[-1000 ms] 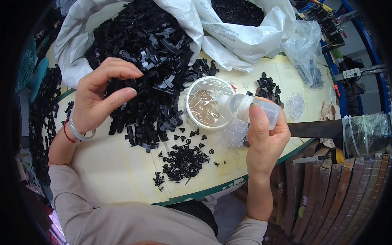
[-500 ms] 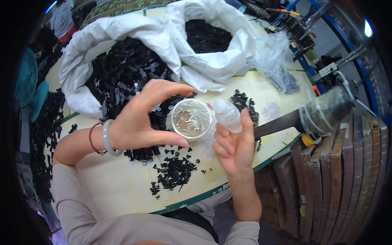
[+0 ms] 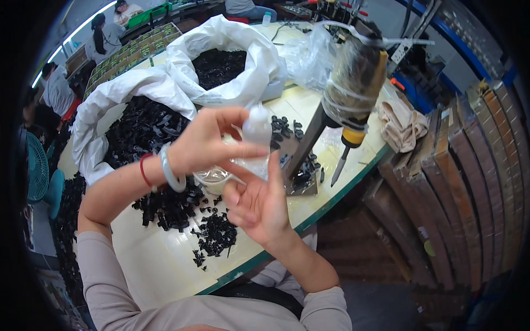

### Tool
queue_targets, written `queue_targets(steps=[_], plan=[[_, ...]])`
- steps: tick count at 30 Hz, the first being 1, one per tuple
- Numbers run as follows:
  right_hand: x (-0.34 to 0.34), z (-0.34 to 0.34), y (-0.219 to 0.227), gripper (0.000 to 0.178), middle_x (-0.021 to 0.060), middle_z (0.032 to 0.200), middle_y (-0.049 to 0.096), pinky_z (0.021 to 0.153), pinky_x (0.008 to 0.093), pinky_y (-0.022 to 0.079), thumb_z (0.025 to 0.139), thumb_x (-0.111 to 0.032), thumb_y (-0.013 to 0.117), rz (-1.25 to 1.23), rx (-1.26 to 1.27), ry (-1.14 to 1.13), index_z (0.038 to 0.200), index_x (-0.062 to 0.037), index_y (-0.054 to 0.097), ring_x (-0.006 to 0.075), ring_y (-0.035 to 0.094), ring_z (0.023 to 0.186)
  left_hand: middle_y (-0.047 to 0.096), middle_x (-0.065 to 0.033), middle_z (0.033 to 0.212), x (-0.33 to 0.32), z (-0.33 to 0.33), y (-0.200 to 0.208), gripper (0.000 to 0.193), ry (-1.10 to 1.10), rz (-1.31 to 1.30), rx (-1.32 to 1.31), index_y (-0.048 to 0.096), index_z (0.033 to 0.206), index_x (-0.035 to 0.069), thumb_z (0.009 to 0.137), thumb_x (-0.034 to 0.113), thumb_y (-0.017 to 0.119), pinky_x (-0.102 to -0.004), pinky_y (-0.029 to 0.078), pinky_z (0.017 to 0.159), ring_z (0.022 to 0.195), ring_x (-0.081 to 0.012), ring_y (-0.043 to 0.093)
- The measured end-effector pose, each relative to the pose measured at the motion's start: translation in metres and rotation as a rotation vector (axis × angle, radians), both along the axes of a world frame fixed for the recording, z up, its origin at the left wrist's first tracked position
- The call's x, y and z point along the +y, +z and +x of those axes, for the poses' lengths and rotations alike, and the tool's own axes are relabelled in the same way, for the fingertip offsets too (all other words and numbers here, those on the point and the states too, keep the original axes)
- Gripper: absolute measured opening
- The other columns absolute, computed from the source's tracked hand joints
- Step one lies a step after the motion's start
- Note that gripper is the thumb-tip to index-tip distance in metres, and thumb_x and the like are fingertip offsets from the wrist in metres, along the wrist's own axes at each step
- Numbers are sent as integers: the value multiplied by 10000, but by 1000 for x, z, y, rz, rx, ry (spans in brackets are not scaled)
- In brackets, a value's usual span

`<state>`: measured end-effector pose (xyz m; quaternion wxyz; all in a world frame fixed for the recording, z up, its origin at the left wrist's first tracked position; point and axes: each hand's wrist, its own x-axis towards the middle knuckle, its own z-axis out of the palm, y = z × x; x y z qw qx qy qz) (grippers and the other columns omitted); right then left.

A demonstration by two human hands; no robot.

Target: The person adds liquid from a bottle into a container, then assembles plastic parts by attaching small clips onto plastic brackets by hand and setting the assembled components on the table.

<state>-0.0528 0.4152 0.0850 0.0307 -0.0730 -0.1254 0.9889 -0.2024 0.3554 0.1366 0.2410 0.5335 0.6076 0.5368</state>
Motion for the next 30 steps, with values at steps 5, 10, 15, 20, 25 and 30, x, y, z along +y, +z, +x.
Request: queue_targets(steps=[5, 10, 15, 20, 25, 30], plan=[[-10, 53, -23, 373, 19, 662, 503, 348, 170, 240, 980, -295, 361, 356, -48, 195, 1121, 5, 531, 32, 307, 382, 674, -73, 790, 50, -35, -8, 378, -38, -114, 121, 662, 915, -29, 686, 248, 781, -239, 487, 642, 685, -101, 608], [-4, 81, -46, 243, 21, 655, 502, 351, 167, 234, 956, -176, 442, 336, -175, 133, 1081, 6, 543, 24, 304, 390, 679, -90, 826, 94, -39, -35, 381, -95, -309, 389, 659, 934, -17, 674, 228, 790, -271, 502, 690, 724, -144, 633], [3, 92, -56, 224, 23, 634, 488, 354, 179, 230, 955, -173, 445, 299, -221, 36, 1032, 10, 548, 27, 294, 386, 683, -120, 811, 116, -26, -50, 415, -146, -323, 466, 671, 911, -5, 615, 250, 811, -292, 506, 682, 725, -193, 652], [7, 92, -60, 225, 27, 632, 485, 354, 182, 232, 958, -175, 439, 276, -210, 20, 1028, 12, 544, 28, 286, 385, 690, -122, 841, 124, -22, -59, 417, -161, -323, 488, 678, 932, 13, 602, 228, 815, -294, 507, 703, 738, -207, 660], [9, 91, -62, 234, 34, 638, 487, 344, 190, 234, 963, -179, 431, 261, -185, 19, 1030, 18, 539, 32, 272, 375, 690, -121, 858, 126, -27, -63, 423, -191, -309, 508, 671, 944, 16, 596, 203, 821, -292, 505, 722, 763, -203, 660], [-7, 91, -64, 197, 55, 632, 530, 356, 190, 278, 950, -131, 450, 516, -234, -123, 1007, 26, 555, 48, 335, 380, 685, -125, 896, 125, -30, -65, 486, -241, -309, 517, 651, 994, 6, 573, 169, 831, -299, 501, 757, 806, -225, 655]])
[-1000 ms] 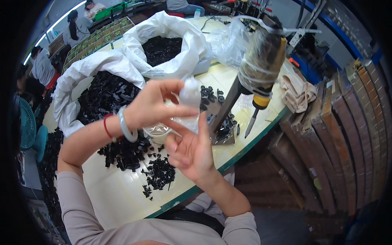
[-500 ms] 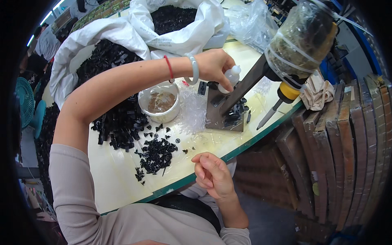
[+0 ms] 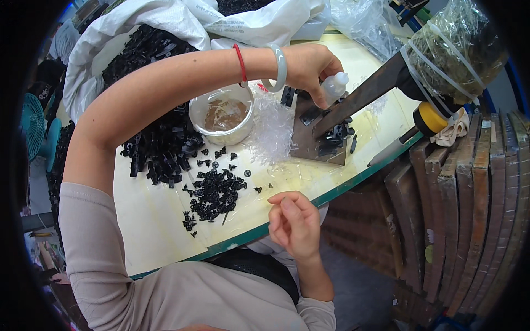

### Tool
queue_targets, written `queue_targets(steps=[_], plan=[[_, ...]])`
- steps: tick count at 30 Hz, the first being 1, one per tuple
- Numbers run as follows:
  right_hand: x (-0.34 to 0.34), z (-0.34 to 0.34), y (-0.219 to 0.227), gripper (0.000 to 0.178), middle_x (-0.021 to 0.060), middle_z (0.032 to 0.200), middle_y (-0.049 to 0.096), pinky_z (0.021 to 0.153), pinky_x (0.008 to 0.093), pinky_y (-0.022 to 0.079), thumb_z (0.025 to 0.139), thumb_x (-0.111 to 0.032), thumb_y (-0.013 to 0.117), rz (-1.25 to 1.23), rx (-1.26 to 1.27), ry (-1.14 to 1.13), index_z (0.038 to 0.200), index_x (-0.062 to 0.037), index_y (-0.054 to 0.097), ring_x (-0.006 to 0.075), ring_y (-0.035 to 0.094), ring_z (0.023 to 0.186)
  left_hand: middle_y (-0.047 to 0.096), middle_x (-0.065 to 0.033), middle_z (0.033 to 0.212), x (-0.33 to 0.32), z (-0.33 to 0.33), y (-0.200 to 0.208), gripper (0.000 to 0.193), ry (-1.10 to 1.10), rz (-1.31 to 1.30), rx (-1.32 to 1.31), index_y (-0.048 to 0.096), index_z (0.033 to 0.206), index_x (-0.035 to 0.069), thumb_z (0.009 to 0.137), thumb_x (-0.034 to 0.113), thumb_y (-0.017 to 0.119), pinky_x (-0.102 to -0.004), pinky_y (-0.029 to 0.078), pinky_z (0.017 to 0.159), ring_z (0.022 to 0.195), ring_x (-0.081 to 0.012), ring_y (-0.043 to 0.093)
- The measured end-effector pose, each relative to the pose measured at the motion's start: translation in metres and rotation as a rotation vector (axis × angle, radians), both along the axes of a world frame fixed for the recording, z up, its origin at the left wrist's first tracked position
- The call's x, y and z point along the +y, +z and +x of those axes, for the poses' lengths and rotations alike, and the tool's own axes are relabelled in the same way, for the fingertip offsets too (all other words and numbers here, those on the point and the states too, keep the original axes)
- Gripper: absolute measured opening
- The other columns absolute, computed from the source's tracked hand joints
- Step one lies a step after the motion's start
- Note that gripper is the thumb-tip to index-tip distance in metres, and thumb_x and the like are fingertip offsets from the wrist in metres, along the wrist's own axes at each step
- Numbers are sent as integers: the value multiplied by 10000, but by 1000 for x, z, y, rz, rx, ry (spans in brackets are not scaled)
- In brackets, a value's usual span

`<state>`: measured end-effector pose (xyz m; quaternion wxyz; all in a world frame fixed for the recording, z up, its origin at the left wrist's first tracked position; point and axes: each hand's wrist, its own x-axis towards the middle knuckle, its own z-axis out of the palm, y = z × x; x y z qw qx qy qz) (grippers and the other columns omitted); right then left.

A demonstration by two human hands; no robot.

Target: The person adds liquid from a bottle into a container, then assembles plastic parts by attaching small clips onto plastic brackets by hand and setting the assembled components on the table.

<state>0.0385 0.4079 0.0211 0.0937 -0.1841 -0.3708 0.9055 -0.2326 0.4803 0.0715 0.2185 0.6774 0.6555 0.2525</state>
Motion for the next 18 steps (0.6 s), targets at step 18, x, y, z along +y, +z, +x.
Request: queue_targets(steps=[18], plan=[[-35, -13, -10, 259, 36, 770, 559, 435, 212, 370, 705, 31, 712, 1402, 118, -196, 951, -32, 662, 58, 451, 486, 641, -69, 975, -249, 36, 34, 312, 366, 390, -232, 619, 1066, 0, 781, 96, 702, -214, 482, 718, 807, -107, 607]])
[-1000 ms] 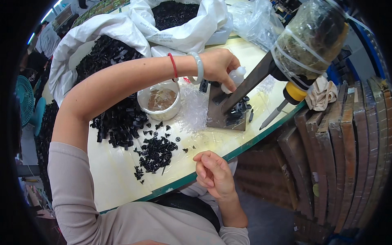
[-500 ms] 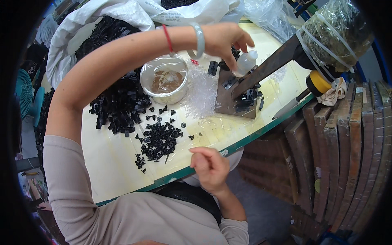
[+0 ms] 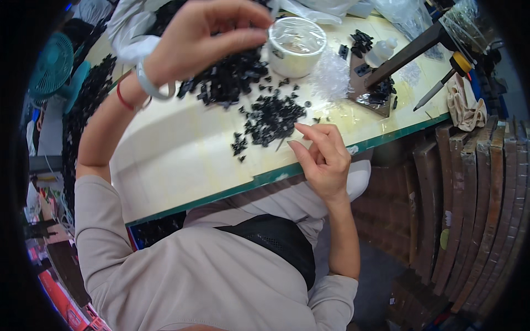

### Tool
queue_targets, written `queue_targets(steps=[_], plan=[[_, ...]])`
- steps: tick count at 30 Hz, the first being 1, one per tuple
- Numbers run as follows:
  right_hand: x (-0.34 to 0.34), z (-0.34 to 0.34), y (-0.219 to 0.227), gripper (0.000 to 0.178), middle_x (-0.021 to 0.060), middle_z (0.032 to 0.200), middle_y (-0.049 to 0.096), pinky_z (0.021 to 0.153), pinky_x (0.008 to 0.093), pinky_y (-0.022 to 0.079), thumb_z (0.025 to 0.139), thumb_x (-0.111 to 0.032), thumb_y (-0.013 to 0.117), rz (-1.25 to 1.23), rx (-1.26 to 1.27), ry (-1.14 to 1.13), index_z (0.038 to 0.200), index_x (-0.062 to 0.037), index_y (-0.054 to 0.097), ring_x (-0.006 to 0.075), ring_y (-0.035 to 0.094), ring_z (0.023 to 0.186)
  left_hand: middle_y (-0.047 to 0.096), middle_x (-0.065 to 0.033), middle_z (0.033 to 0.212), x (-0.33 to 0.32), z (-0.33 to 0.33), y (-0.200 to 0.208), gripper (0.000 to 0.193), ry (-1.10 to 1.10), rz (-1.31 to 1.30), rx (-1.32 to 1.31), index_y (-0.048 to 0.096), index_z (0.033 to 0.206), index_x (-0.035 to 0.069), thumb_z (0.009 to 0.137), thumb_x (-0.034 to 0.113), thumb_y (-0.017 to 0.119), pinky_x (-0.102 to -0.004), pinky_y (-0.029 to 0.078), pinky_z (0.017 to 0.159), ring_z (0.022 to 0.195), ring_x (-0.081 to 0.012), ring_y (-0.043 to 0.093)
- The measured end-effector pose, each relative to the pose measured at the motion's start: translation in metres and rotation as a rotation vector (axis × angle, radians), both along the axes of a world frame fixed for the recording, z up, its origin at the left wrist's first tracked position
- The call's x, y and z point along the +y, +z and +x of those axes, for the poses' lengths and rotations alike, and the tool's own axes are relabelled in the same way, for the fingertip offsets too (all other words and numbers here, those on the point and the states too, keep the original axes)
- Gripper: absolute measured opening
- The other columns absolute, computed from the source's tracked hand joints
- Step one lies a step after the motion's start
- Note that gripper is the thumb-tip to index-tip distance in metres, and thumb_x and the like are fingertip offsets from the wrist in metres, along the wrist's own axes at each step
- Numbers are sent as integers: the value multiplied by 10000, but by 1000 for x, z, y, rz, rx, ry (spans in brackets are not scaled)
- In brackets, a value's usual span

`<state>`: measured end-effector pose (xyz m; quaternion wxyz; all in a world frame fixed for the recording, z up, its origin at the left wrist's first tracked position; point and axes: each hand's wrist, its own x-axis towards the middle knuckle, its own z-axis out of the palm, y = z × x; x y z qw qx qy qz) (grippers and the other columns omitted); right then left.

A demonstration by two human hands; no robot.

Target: The person adds liquid from a bottle into a container, then assembles plastic parts by attaching small clips onto plastic brackets by hand and setting the assembled components on the table.

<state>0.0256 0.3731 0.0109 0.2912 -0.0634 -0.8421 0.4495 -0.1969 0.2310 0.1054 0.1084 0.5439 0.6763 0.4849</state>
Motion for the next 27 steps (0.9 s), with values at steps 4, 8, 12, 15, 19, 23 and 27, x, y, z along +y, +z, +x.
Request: queue_targets(steps=[4, 8, 12, 15, 19, 23, 27], plan=[[-29, -3, 11, 290, 44, 847, 552, 459, 238, 406, 696, -12, 737, 219, -12, 174, 975, -49, 665, 109, 486, 514, 619, -21, 848, -65, 35, -26, 115, 43, -25, 69, 656, 923, 38, 820, 88, 663, -190, 411, 551, 663, -64, 544], [-62, -5, 16, 217, 75, 840, 558, 484, 259, 429, 716, -40, 731, 281, -23, 276, 920, -40, 659, 156, 525, 540, 633, -36, 871, -116, 60, -45, 113, 108, -121, 34, 661, 922, 47, 814, 80, 659, -211, 439, 531, 660, -90, 562], [-74, -14, 6, 86, 92, 801, 554, 497, 288, 422, 776, -31, 668, 327, -91, 223, 848, -18, 623, 186, 525, 570, 653, -118, 845, -147, 86, -68, 146, 177, -66, -84, 672, 860, 30, 720, 57, 644, -314, 512, 643, 703, -217, 626], [-74, -3, 9, 39, 107, 763, 533, 556, 309, 420, 816, -20, 612, 407, -87, 162, 805, 3, 582, 218, 512, 631, 645, -113, 834, -139, 92, -96, 158, 84, 33, -60, 678, 874, 42, 739, 114, 640, -324, 495, 643, 725, -234, 622], [-64, 12, -3, 49, 101, 802, 542, 573, 296, 431, 843, -36, 585, 362, -135, 106, 855, 9, 570, 227, 525, 677, 651, -89, 789, -117, 100, -113, 173, 12, 172, -71, 665, 872, 36, 730, 132, 685, -312, 496, 605, 677, -197, 626], [-79, 9, 7, 210, 156, 965, 593, 808, 428, 441, 909, -165, 514, 492, -223, 171, 957, 21, 599, 303, 554, 913, 669, -90, 773, -122, 102, -115, 222, 90, 188, -137, 657, 905, 14, 755, 175, 686, -290, 500, 571, 638, -174, 633], [-72, 5, 7, 62, 149, 850, 575, 708, 356, 467, 835, 14, 600, 619, 133, 217, 896, 9, 595, 284, 553, 755, 664, -86, 790, -119, 108, -98, 246, 9, 121, -452, 666, 898, -7, 837, 228, 626, -285, 540, 553, 666, -161, 659]])
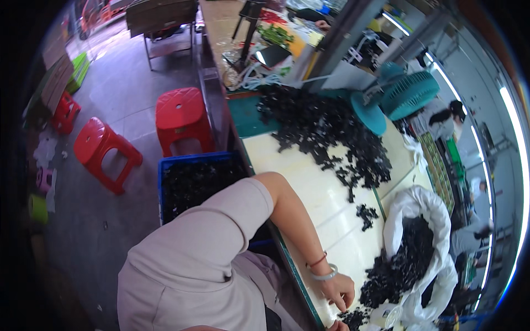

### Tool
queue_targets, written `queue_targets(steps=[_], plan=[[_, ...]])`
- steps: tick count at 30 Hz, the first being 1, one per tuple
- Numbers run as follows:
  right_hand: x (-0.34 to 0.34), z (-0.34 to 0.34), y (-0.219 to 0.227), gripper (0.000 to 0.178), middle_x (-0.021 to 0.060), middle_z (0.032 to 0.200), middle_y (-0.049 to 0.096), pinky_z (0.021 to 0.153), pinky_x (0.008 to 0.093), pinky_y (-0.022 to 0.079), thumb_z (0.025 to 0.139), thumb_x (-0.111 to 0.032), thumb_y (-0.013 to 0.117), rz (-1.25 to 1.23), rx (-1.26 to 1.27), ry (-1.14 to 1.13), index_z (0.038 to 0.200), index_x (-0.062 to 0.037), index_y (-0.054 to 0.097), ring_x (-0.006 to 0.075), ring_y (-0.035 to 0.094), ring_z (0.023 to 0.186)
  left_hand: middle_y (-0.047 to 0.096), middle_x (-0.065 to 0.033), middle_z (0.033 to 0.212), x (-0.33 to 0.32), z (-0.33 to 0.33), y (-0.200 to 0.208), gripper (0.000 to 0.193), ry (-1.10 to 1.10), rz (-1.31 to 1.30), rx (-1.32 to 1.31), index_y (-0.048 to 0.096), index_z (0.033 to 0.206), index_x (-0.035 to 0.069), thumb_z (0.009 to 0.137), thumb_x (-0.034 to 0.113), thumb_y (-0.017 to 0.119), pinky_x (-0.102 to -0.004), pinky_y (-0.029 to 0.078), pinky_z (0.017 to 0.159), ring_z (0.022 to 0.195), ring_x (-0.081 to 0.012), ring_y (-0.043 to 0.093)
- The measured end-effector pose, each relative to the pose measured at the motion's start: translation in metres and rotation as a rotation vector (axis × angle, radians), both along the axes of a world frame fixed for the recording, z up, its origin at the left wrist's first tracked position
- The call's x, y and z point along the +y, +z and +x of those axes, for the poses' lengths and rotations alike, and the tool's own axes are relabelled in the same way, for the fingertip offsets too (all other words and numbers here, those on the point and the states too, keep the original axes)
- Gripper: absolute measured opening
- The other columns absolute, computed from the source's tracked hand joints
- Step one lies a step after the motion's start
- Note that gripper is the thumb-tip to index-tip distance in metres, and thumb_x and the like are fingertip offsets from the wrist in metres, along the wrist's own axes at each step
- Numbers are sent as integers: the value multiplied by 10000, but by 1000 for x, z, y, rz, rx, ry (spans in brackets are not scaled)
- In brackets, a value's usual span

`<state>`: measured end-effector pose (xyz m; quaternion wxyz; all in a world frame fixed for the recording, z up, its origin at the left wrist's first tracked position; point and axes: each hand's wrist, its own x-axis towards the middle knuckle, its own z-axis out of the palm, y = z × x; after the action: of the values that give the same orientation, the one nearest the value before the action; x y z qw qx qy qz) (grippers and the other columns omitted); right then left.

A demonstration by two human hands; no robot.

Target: The person adds liquid from a bottle into a container, then assembles plastic parts by attaching small clips onto plastic brackets by hand and setting the assembled components on the table.

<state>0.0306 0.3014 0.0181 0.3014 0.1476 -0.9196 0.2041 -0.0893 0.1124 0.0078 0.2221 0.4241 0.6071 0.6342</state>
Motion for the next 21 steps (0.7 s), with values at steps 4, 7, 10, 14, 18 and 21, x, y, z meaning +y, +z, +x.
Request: queue_targets(steps=[4, 7, 10, 14, 18, 21], plan=[[-10, -12, 15, 201, 151, 963, 570, 776, 378, 463, 839, -24, 580, 138, 44, 272, 1038, 0, 588, 286, 564, 869, 661, -99, 778, 19, -4, -9, 295, -98, 40, -210, 656, 880, -22, 904, 245, 534, -291, 546, 594, 671, -173, 654], [-9, -29, 11, 211, 161, 996, 571, 758, 365, 473, 843, -27, 579, 237, 66, 364, 1050, 12, 585, 282, 576, 863, 656, -99, 736, 29, -17, -22, 278, -153, 86, -120, 655, 812, -23, 883, 238, 590, -274, 542, 582, 632, -151, 645], [-13, -42, 16, 227, 175, 1046, 573, 730, 346, 488, 849, -31, 577, 385, 100, 454, 1068, 30, 581, 276, 595, 855, 652, -109, 726, 36, -20, -29, 216, -132, 138, -227, 651, 812, -33, 842, 181, 649, -272, 547, 588, 630, -153, 645], [3, -46, 42, 251, 195, 1111, 575, 692, 321, 508, 857, -37, 574, 599, 136, 570, 1091, 54, 576, 268, 620, 843, 643, -112, 708, 36, -22, -28, 180, -151, 185, -333, 642, 819, -46, 802, 127, 689, -277, 550, 583, 640, -171, 647], [9, -46, 65, 289, 186, 1132, 555, 740, 337, 489, 864, -65, 559, 701, 22, 624, 1136, 31, 550, 272, 597, 897, 632, -126, 691, 20, -14, -17, 159, -103, 149, -422, 630, 789, -56, 804, 99, 666, -277, 549, 563, 621, -180, 644], [11, -53, 70, 336, 166, 1138, 525, 826, 370, 454, 872, -105, 539, 771, -165, 644, 1194, -12, 514, 280, 552, 982, 632, -136, 693, 10, -6, -6, 138, -69, 134, -498, 626, 781, -56, 791, 80, 649, -274, 549, 564, 619, -184, 646]])
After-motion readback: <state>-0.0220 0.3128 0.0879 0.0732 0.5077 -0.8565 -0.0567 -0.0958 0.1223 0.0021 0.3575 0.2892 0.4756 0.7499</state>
